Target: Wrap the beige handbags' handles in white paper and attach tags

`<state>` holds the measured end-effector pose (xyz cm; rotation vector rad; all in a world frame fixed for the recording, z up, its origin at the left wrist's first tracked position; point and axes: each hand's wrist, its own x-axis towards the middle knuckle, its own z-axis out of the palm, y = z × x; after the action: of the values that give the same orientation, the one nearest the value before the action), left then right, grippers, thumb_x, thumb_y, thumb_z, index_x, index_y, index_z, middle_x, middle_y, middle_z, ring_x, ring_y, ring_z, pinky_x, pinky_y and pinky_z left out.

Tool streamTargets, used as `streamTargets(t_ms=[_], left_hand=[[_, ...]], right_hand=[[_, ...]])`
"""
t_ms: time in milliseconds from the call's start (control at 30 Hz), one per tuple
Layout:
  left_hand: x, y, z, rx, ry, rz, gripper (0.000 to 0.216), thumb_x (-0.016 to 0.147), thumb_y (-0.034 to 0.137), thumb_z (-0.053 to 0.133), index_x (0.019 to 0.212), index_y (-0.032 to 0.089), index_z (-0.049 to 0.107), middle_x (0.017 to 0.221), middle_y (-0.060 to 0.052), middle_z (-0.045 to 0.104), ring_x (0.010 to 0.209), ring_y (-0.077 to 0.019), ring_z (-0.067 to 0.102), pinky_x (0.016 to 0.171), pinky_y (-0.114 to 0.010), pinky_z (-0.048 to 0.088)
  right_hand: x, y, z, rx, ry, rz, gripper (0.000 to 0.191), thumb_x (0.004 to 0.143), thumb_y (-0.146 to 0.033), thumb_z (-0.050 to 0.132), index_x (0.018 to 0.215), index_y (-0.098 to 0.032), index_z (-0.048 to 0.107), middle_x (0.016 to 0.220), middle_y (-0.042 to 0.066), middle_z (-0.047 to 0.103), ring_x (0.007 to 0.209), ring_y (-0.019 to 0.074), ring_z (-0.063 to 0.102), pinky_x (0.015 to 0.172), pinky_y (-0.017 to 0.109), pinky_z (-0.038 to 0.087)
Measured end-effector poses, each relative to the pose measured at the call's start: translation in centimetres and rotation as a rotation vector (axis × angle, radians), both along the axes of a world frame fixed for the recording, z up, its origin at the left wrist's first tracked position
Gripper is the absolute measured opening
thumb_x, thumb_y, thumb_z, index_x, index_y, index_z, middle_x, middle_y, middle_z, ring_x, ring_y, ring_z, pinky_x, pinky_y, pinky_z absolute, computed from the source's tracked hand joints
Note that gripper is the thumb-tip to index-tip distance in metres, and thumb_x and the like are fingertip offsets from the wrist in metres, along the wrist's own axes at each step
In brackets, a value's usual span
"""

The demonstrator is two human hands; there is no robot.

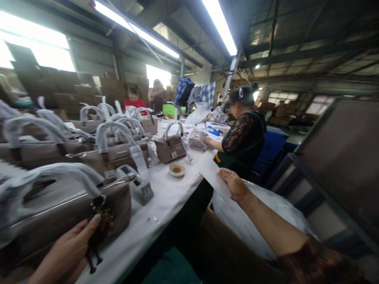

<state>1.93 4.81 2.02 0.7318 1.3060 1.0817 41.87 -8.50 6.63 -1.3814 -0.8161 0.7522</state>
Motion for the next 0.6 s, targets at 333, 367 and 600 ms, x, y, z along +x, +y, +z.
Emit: streamTargets(t_ms=[333, 367, 600], left_hand=[[-2.4, -0.9, -0.9, 0.009, -0.19, -0.217, 0.01, 0.089, 0.014, 0.055, 0.082, 0.01, 0.062, 0.071, -0.007, 0.067, 0.057, -0.0145, 0.064, 0.049, -0.026, 0.055], [-2.6, -1.1, -1.0, 0.017, -0.19, -0.225, 0.01, 0.089, 0.014, 0.056, 0.082, 0.01, 0.062, 0.071, -0.007, 0.067, 0.057, -0.0146, 0.064, 0.05, -0.026, 0.056], [-3.9, -1.3, -1.4, 0.01, -0.196, -0.248, 0.011, 0.089, 0.018, 0.056, 0.084, 0.011, 0.063, 0.073, -0.006, 0.066, 0.06, -0.0137, 0.065, 0.051, -0.023, 0.055]], right_hand=[[-21.5, 7.7, -9.1, -0.376, -0.004, 0.515, 0.047, 0.075, -0.026, 0.063, 0.12, -0.017, 0.059, 0.054, -0.007, 0.049, 0.041, 0.0076, 0.04, 0.039, 0.019, 0.028], [-23.0, 8.3, -9.8, -0.398, 0.069, 0.533, 0.045, 0.076, -0.029, 0.063, 0.118, -0.016, 0.058, 0.06, -0.004, 0.055, 0.046, 0.0095, 0.048, 0.042, 0.021, 0.035], [-25.1, 9.8, -14.3, -0.213, -0.317, 0.668, 0.056, 0.079, -0.031, 0.06, 0.133, -0.02, 0.046, 0.1, 0.008, 0.067, 0.09, 0.0217, 0.065, 0.075, 0.036, 0.052]])
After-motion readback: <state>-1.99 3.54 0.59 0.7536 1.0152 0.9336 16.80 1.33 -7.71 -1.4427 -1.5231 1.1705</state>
